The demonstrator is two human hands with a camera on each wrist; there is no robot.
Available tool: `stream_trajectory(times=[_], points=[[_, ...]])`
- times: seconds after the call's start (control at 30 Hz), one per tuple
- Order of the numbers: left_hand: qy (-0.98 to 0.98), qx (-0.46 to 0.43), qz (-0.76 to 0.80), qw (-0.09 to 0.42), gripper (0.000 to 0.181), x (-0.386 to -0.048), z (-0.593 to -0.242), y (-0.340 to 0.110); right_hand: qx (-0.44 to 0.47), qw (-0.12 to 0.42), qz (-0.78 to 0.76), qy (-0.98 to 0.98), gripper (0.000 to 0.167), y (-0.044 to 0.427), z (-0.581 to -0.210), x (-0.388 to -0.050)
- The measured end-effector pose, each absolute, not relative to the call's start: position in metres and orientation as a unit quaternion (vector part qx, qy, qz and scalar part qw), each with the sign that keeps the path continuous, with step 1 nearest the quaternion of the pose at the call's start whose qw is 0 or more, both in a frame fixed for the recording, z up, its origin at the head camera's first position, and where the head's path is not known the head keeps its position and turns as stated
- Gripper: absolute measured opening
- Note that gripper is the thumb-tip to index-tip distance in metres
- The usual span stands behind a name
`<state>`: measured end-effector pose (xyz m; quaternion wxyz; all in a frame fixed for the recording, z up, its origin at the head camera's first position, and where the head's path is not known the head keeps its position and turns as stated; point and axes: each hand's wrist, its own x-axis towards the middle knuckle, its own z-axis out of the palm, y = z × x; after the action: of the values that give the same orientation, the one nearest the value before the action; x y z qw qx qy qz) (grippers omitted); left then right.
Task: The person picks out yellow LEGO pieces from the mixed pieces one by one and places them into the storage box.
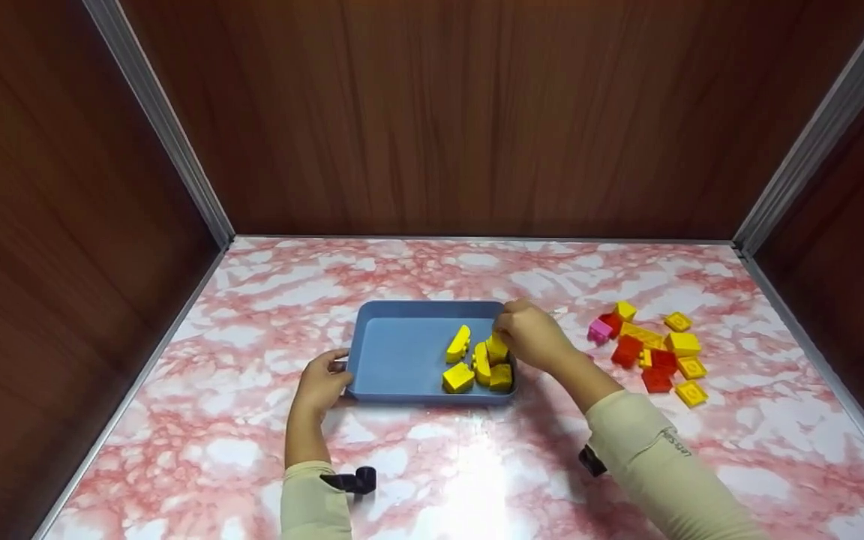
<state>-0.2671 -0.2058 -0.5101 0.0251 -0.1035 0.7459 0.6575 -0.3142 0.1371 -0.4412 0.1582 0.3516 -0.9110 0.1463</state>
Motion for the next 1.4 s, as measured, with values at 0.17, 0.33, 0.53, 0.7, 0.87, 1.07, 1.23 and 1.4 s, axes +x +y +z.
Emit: stream_trajectory(times=[0.17, 0.33, 0.53, 0.7, 0.87, 1.07, 1.23, 1.4], points=[[0.747, -0.101, 0.657, 0.027, 0.052, -0.266, -0.511, -0.206, 0.386, 0.155, 0.143, -0.898, 0.008, 0.126, -0.449, -0.311], [0.745, -0.104, 0.658, 0.029, 0.053, -0.267, -0.511, -0.206, 0.411, 0.148, 0.141, -0.888, 0.006, 0.113, -0.454, -0.309], [0.742, -0.106, 0.661, 0.03, 0.054, -0.267, -0.511, -0.206, 0.425, 0.136, 0.142, -0.884, 0.005, 0.101, -0.458, -0.307], [0.737, -0.103, 0.667, 0.03, 0.054, -0.268, -0.512, -0.206, 0.434, 0.146, 0.142, -0.877, 0.005, 0.094, -0.461, -0.306], [0.739, -0.103, 0.665, 0.03, 0.054, -0.269, -0.512, -0.206, 0.435, 0.146, 0.156, -0.875, 0.007, 0.091, -0.462, -0.306], [0.74, -0.103, 0.664, 0.031, 0.054, -0.269, -0.512, -0.207, 0.428, 0.137, 0.184, -0.874, 0.01, 0.094, -0.462, -0.307], [0.74, -0.102, 0.664, 0.028, 0.053, -0.269, -0.512, -0.207, 0.418, 0.143, 0.191, -0.877, 0.01, 0.102, -0.46, -0.307], [0.743, -0.106, 0.66, 0.034, 0.052, -0.267, -0.511, -0.206, 0.4, 0.142, 0.207, -0.881, 0.012, 0.114, -0.456, -0.305]])
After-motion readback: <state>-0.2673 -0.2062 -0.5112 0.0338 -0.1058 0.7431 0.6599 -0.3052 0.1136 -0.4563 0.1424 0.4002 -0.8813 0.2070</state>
